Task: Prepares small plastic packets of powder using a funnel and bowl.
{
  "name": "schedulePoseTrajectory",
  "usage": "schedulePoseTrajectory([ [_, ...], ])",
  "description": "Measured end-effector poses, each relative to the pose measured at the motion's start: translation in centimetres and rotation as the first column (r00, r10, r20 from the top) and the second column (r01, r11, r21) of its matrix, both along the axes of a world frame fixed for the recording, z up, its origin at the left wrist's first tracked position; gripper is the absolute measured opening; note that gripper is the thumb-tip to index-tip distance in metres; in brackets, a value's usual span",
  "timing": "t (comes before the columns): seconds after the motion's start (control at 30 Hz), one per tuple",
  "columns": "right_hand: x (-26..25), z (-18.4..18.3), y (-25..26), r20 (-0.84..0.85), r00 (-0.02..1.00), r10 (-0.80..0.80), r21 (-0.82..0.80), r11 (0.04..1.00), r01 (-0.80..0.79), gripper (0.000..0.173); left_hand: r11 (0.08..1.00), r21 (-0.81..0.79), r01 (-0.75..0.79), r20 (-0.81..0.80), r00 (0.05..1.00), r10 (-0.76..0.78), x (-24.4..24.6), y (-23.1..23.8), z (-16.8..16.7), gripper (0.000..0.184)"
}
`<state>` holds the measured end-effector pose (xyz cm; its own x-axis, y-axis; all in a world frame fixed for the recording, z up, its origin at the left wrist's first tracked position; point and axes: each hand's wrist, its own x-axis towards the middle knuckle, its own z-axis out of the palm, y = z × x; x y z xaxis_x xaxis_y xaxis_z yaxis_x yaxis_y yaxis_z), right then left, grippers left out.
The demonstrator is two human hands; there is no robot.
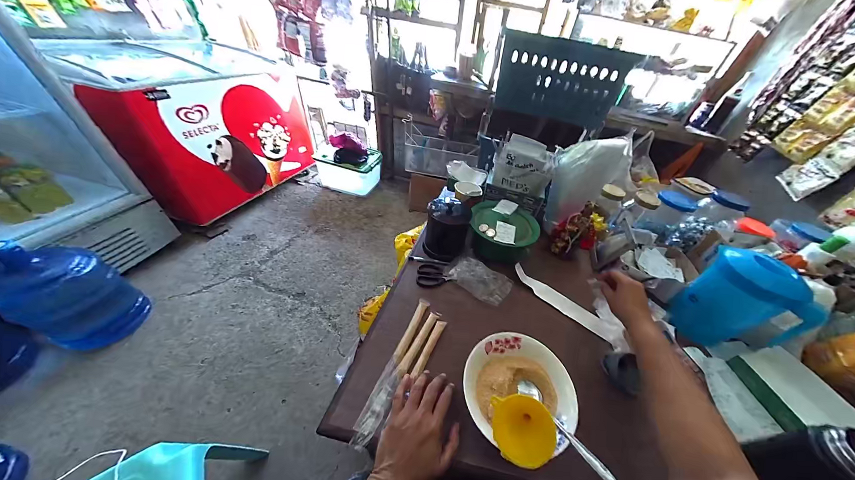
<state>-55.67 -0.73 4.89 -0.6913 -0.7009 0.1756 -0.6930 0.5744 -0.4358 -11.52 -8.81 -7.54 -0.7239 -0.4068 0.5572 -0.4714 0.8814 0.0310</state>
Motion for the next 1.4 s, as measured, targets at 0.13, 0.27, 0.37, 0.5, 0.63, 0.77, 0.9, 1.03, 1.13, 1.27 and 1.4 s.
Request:
schedulePoseTrajectory([
  [0.13,4.6,2.8,1.8,0.104,0.991,0.083,-0.293,0.955,-0.049,0.025,0.999,0.044,0.021,0.007,1.0,-0.022,0.1,0.1,0.4,0.058],
  [0.27,10.9,4.8,5.4,0.262,0.928,0.264,-0.527,0.845,-0.091,0.019,0.998,0.063,0.028,0.008,1.0,-0.028,0.2,0.0,0.8,0.059],
  [0.37,16.1,5.7,8.2,0.357,0.856,0.374,-0.645,0.761,-0.064,0.011,0.993,0.113,0.046,0.031,0.998,-0.05,0.4,0.1,1.2,0.057],
  [0.5,22.1,6.4,10.8,0.398,0.775,0.49,-0.738,0.673,-0.046,0.008,0.944,0.283,0.169,-0.014,0.985,-0.172,1.0,-0.3,2.1,0.044],
  [0.63,26.6,7.0,12.1,0.421,0.696,0.581,-0.798,0.602,-0.02,0.011,0.877,0.367,0.311,-0.283,0.935,-0.213,1.8,-0.5,3.8,0.03],
  [0.77,29.9,7.3,12.3,0.453,0.598,0.661,-0.849,0.524,0.063,0.012,0.869,0.297,0.397,-0.497,0.841,-0.214,2.7,0.7,6.7,0.027],
  [0.9,32.8,7.1,11.3,0.462,0.526,0.714,-0.869,0.482,0.108,0.012,0.345,0.466,0.815,-0.826,0.54,-0.16,3.9,4.8,11.4,0.037],
  [1.03,35.2,6.5,9.7,0.45,0.551,0.703,-0.878,0.462,0.128,0.011,-0.237,0.443,0.865,-0.876,0.474,0.089,4.7,8.4,14.1,0.063],
  [1.13,36.3,6.0,9.0,0.418,0.573,0.705,-0.892,0.439,0.109,0.01,-0.381,0.423,0.822,-0.827,0.522,0.21,5.2,9.1,14.2,0.073],
  [1.27,36.9,5.1,9.2,0.337,0.651,0.68,-0.873,0.484,-0.053,0.012,-0.444,0.416,0.794,-0.792,0.556,0.252,5.8,9.1,13.5,0.076],
  [1.4,37.8,3.8,10.2,0.185,0.722,0.666,-0.791,0.537,-0.294,0.014,-0.37,0.495,0.786,-0.749,0.602,0.277,6.3,9.1,13.4,0.051],
])
